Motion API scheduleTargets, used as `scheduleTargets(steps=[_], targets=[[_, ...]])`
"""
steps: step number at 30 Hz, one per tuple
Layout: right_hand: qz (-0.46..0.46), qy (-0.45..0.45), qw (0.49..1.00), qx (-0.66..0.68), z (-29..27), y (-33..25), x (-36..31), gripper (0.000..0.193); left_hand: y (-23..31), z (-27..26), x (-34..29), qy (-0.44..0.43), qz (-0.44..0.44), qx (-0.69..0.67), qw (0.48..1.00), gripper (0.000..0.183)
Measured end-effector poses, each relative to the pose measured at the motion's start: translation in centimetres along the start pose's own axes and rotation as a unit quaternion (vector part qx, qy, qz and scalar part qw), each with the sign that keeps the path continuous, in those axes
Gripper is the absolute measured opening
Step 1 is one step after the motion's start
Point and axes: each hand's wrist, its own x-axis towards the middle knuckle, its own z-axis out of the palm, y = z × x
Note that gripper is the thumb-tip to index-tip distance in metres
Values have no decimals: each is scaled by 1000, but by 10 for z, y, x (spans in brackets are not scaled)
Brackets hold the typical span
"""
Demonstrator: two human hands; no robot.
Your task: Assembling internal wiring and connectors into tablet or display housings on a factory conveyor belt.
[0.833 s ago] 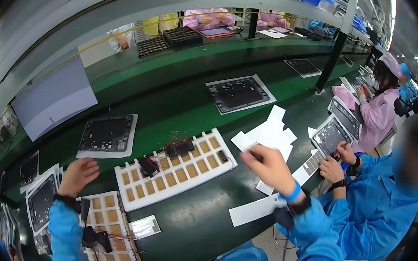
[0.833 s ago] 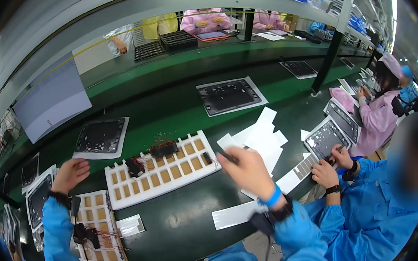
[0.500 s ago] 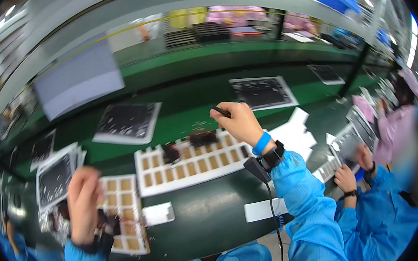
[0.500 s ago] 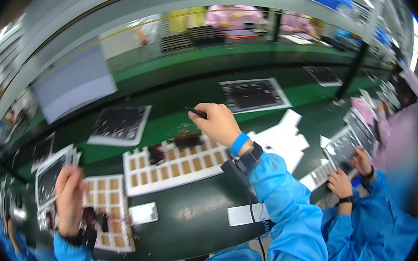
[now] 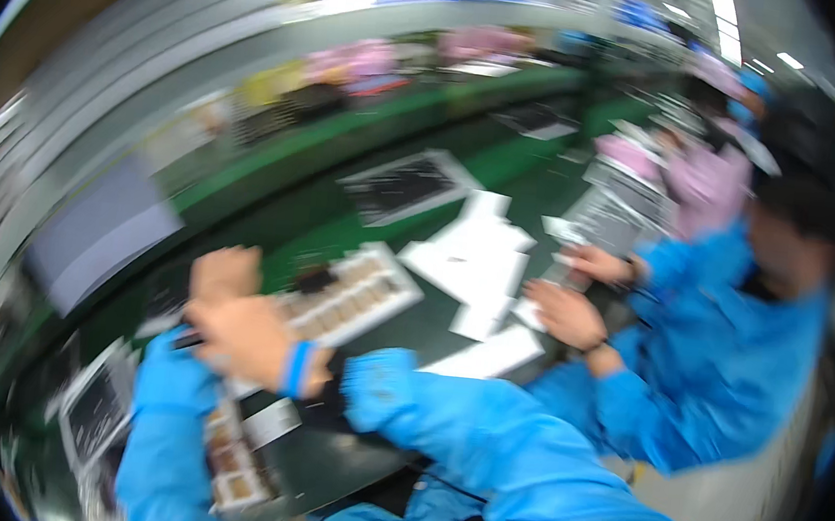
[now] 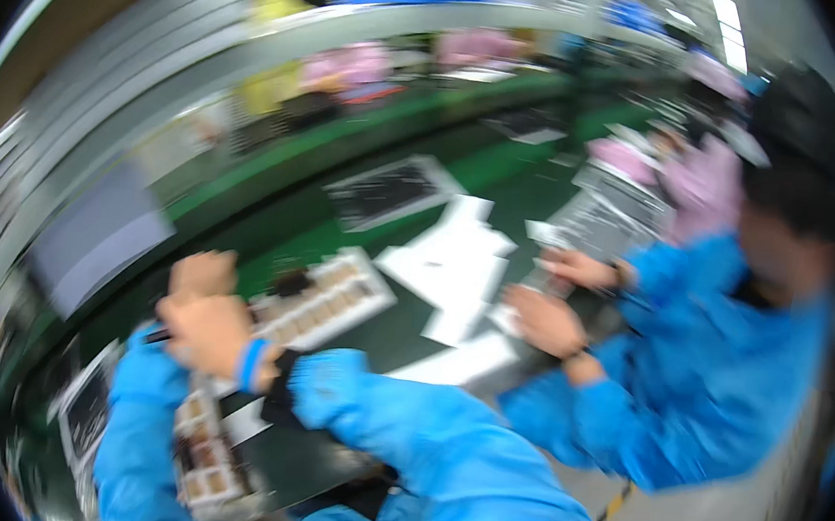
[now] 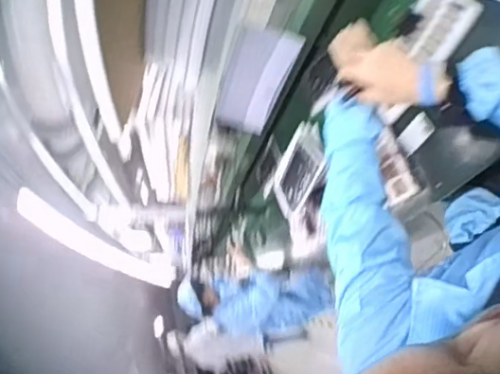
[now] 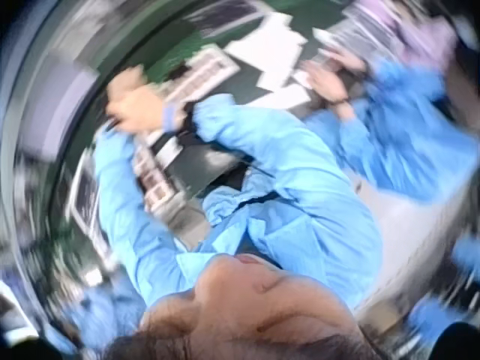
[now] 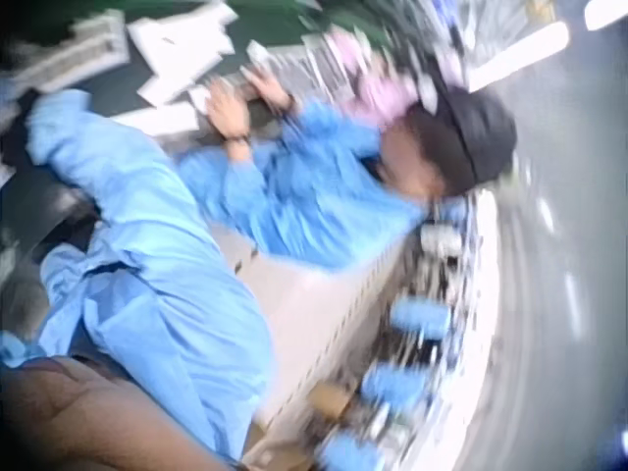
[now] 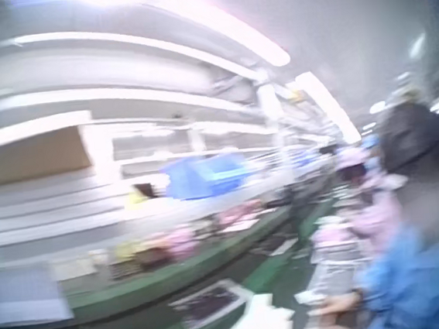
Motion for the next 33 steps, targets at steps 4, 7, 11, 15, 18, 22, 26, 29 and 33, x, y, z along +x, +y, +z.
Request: scheduleTargets(steps=[4,7,11,15,18,22,26,29,33], targets=[[-91,91,991,28,4,-43,-13,43,-24,21,-4,121,73,64,988,7],[-106,88,990,28,21,-50,-20,28,-6,8,-12,163,103,79,978,8],[-215,143,964,64,15,-60,-37,19,-5,21,-13,157,84,93,980,12],[-119,40,950,284,18,-76,-65,24,-16,4,-15,241,1,-49,969,17],[-77,54,947,307,22,-92,-70,24,-72,18,10,-4,-132,-697,705,22],[-31,169,947,271,-18,-95,-86,34,-78,-12,10,-7,-168,-725,668,21],[-7,10,970,241,11,-97,-90,39,-126,-11,20,28,-174,-588,790,23],[-38,33,941,335,17,-99,-89,40,-140,-7,13,42,-223,-645,730,22],[-123,-3,911,394,25,-115,-130,33,-149,4,-6,68,-256,-662,701,22]])
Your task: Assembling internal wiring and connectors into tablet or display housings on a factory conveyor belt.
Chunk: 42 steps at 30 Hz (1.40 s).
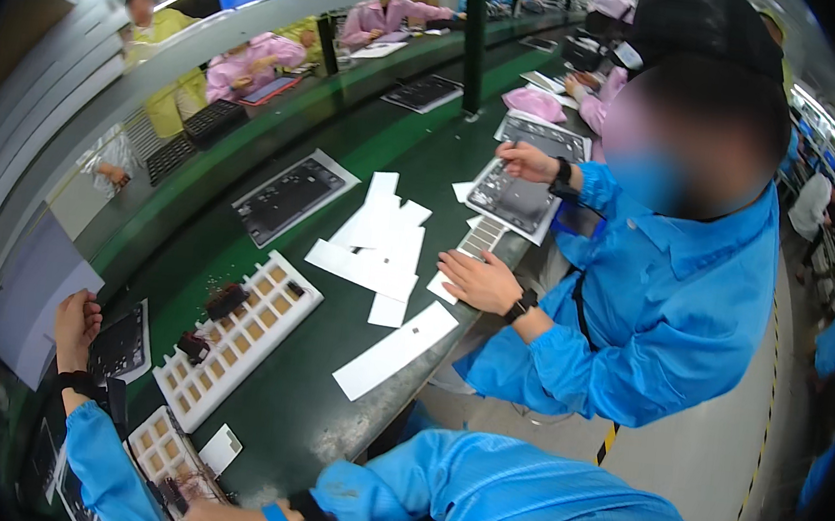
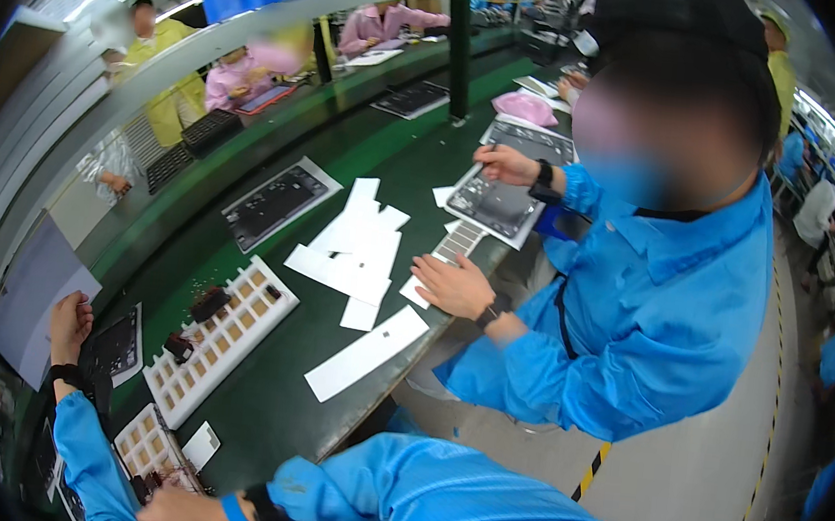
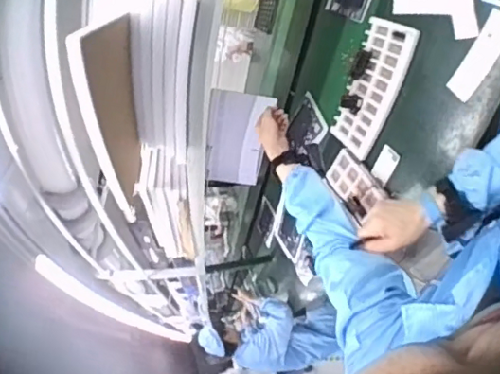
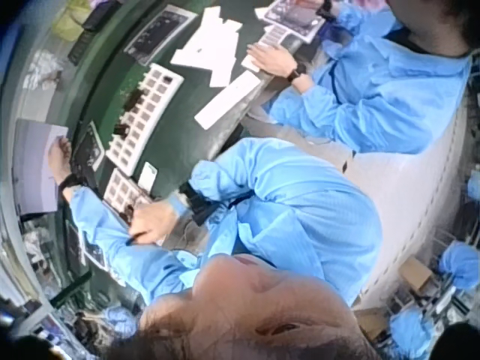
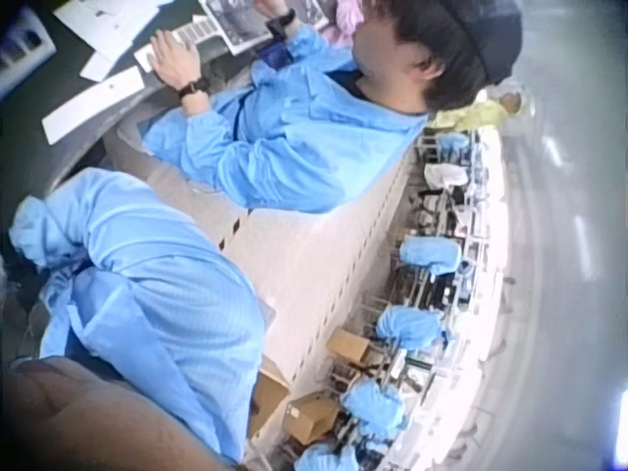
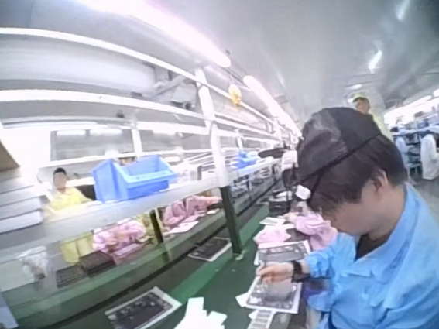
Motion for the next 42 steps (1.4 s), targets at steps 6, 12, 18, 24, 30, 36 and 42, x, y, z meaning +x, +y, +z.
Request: scheduleTargets(steps=[6,12,18,24,30,36,42], targets=[[45,-81,996,12,-46,-35,4,36,-9,2,-67,192,401,560,699,21],[191,239,853,-423,-242,44,56,39,56,108,-262,-56,364,207,906,7],[203,-24,668,-715,-301,114,20,13,73,233,-352,-255,408,208,852,34],[258,-72,603,-751,-325,98,-17,11,44,275,-369,-329,467,23,820,22],[316,-67,578,-749,-341,92,-31,13,35,223,-429,-557,423,-151,699,16],[263,162,648,-696,-326,72,-6,35,-4,242,-392,-565,26,-178,805,43],[185,106,682,-699,-301,76,18,31,-21,271,-387,-599,-85,-227,763,50]])
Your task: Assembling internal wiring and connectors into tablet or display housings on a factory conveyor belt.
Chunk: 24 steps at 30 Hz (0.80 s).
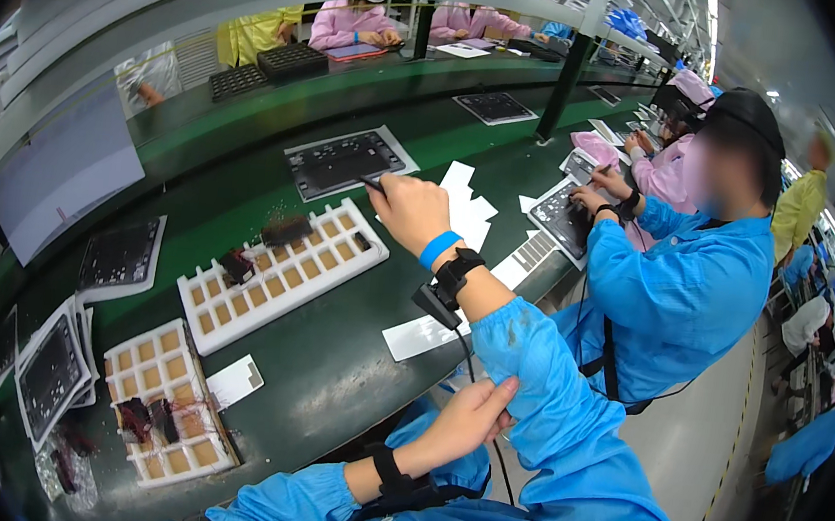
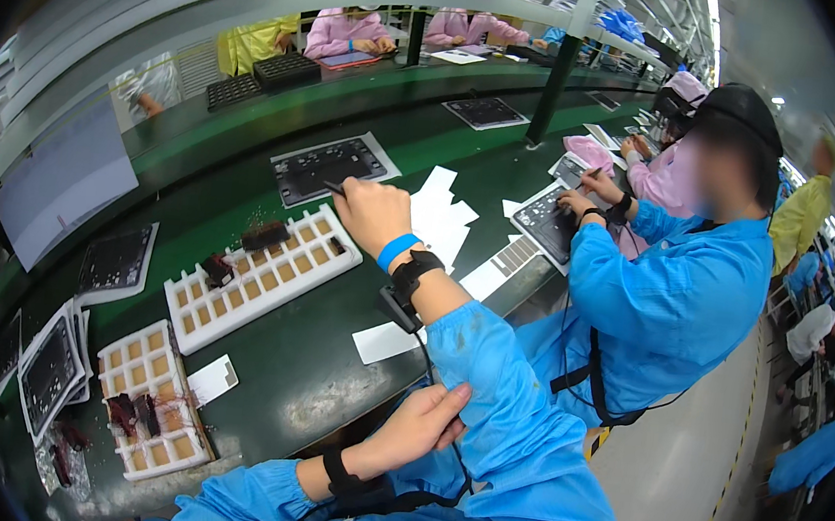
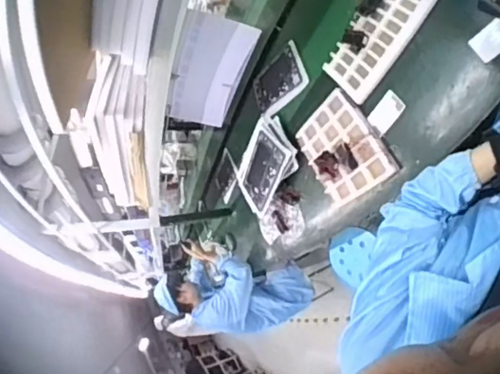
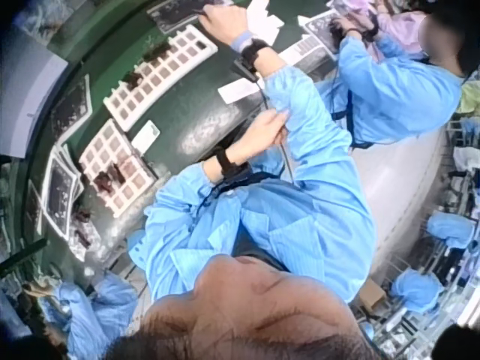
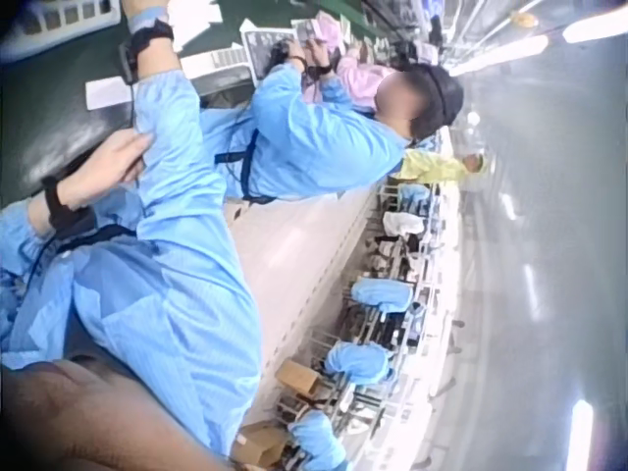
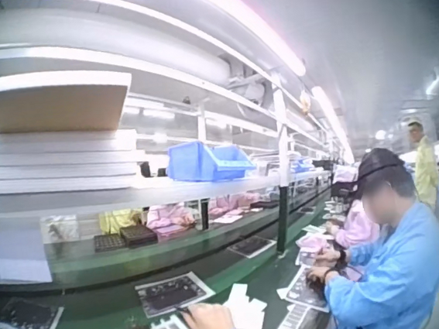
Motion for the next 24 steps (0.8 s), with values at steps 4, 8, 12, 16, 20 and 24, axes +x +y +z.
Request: scheduleTargets(steps=[4,8,12,16,20,24], targets=[[123,-44,989,69,-3,1,4,35,-24,20,-10,130,166,140,968,47],[249,-43,930,265,31,30,3,46,-30,40,-32,137,241,214,936,40],[361,71,810,457,54,51,-1,43,-13,17,-33,74,171,201,962,38],[197,96,846,486,-30,-3,-18,31,51,-93,-41,230,192,-343,890,44],[-30,-107,879,463,-73,-94,-98,34,71,-184,-58,306,270,-436,802,39],[-29,-166,908,383,-78,-142,-143,49,89,-193,-61,304,308,-403,806,37]])
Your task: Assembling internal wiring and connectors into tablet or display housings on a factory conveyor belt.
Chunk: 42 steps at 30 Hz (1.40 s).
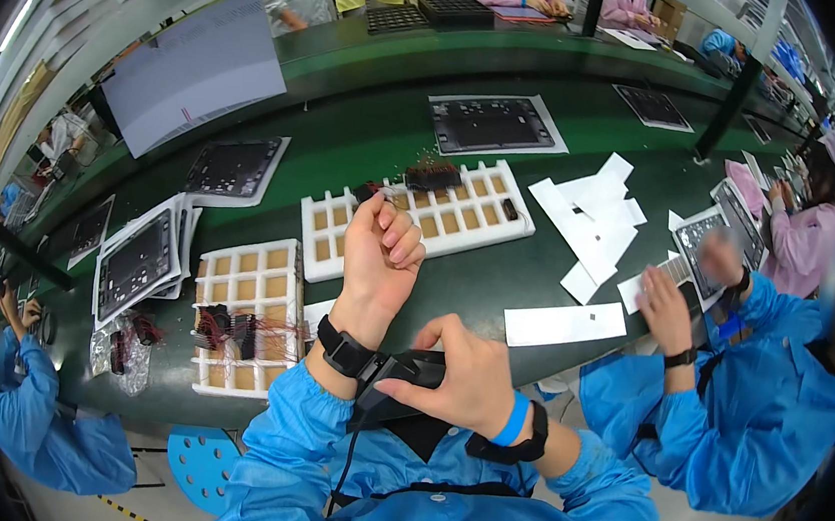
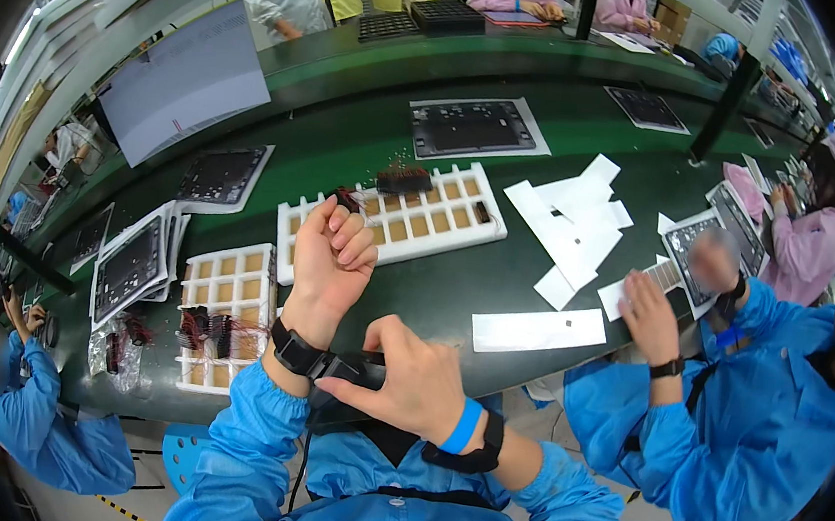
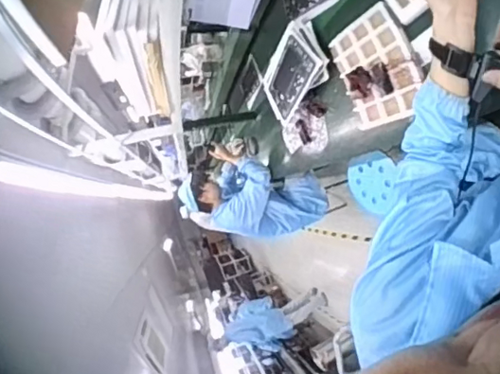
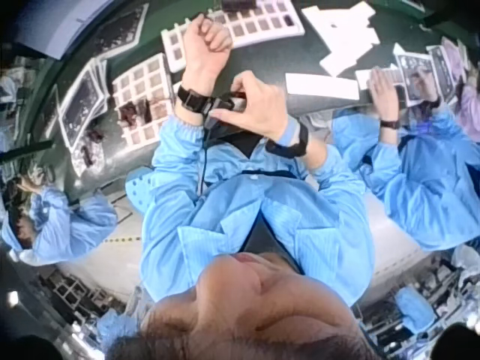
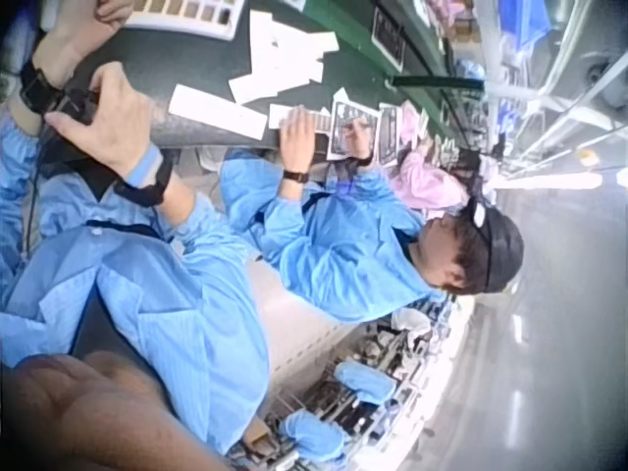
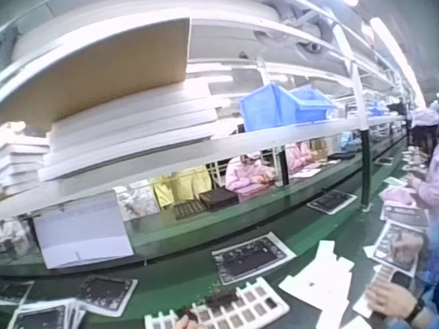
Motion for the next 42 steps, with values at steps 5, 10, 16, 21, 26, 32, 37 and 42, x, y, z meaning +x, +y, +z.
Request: scheduleTargets(steps=[5,10,16,21,26,32,37,42], targets=[[124,-101,973,166,42,17,-8,67,-4,13,-2,-29,224,397,889,35],[238,-56,851,465,63,25,2,59,4,27,15,-119,512,750,402,38],[208,-26,854,475,64,15,7,65,4,39,0,-145,76,553,817,42],[181,-37,899,396,56,12,2,64,10,26,2,-147,-36,413,898,42],[192,11,947,255,24,59,-32,19,46,8,26,-84,241,766,590,40],[154,57,986,-31,-9,93,-56,26,105,-44,134,58,164,733,657,33],[33,69,973,-216,-5,121,-60,26,114,-83,257,94,24,744,661,28],[77,87,968,-222,-12,119,-64,27,66,-70,316,74,-30,890,449,51]])
